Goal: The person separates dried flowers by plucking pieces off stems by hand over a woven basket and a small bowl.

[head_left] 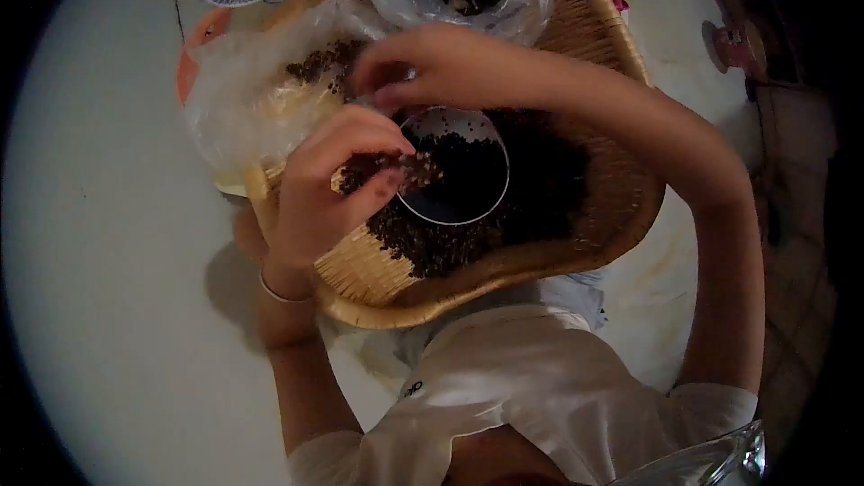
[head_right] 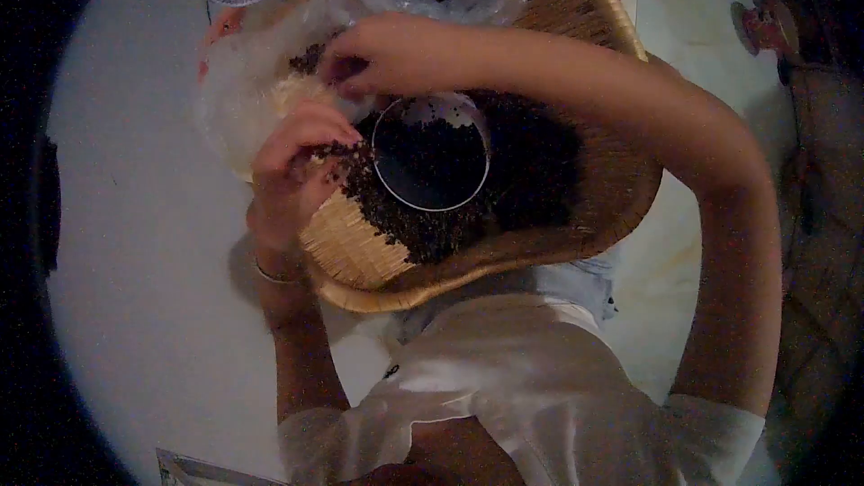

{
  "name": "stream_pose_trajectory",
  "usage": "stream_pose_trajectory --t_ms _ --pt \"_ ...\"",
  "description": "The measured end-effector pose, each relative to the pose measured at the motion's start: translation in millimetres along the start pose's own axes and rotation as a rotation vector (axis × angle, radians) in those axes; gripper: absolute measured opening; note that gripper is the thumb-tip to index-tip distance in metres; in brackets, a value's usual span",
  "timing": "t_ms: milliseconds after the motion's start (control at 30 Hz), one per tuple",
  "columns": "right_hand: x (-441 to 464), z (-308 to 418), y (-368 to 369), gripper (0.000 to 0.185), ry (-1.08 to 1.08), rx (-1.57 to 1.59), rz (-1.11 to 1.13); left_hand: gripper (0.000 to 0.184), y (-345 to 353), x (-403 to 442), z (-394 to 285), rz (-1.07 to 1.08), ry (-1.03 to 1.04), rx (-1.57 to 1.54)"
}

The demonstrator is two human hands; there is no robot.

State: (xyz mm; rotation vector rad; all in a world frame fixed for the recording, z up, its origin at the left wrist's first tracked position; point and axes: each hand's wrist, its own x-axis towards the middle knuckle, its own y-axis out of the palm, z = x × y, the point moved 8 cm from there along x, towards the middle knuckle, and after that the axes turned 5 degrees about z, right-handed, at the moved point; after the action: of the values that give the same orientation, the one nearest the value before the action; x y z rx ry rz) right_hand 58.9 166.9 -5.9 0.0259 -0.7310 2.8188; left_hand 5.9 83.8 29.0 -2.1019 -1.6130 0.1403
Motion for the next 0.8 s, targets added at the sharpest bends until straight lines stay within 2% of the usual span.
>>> stream_pose_trajectory --t_ms 67,133,233,300,367,433,500,533,600,633,800 --pt "5 4 -7 0.022 -0.008 -0.093 -0.069 0.025 1 -3 4 -0.007 -0.047 -0.138" --pt "2 16 -13 0.024 -0.013 -0.176 -0.124 0.026 0 -3 0 -0.026 -0.038 -0.15" --pt "-30 32 -25 0.021 -0.024 -0.015 -0.135 0.029 -1 -2 -1 -0.043 -0.035 -0.142" --pt "-51 20 -18 0.015 0.192 0.507 -0.076 0.03 -1 -1 -3 -0.038 -0.026 -0.118" --pt "-68 27 -16 0.015 0.248 0.605 -0.107 0.031 -2 -1 -10 -0.062 0.038 0.086" --pt "-75 27 -10 0.015 0.303 0.702 -0.132 0.03 -2 -4 -15 -0.101 0.024 0.114" --pt "-74 41 -17 0.012 0.095 0.431 -0.179 0.029 -2 -5 -20 -0.134 0.005 0.145" --pt "-74 40 -16 0.012 0.096 0.437 -0.178 0.027 -1 -5 -25 -0.139 0.036 0.234" --pt "-72 65 -17 0.01 -0.152 0.098 -0.168 0.026 0 -5 -31 -0.147 0.07 0.321" --pt "-73 66 -14 0.011 -0.209 0.075 -0.204 0.025 2 -6 -33 -0.157 0.071 0.371" --pt "-77 59 -8 0.012 -0.177 0.087 -0.153 0.027 8 -6 -42 -0.133 0.113 0.521"
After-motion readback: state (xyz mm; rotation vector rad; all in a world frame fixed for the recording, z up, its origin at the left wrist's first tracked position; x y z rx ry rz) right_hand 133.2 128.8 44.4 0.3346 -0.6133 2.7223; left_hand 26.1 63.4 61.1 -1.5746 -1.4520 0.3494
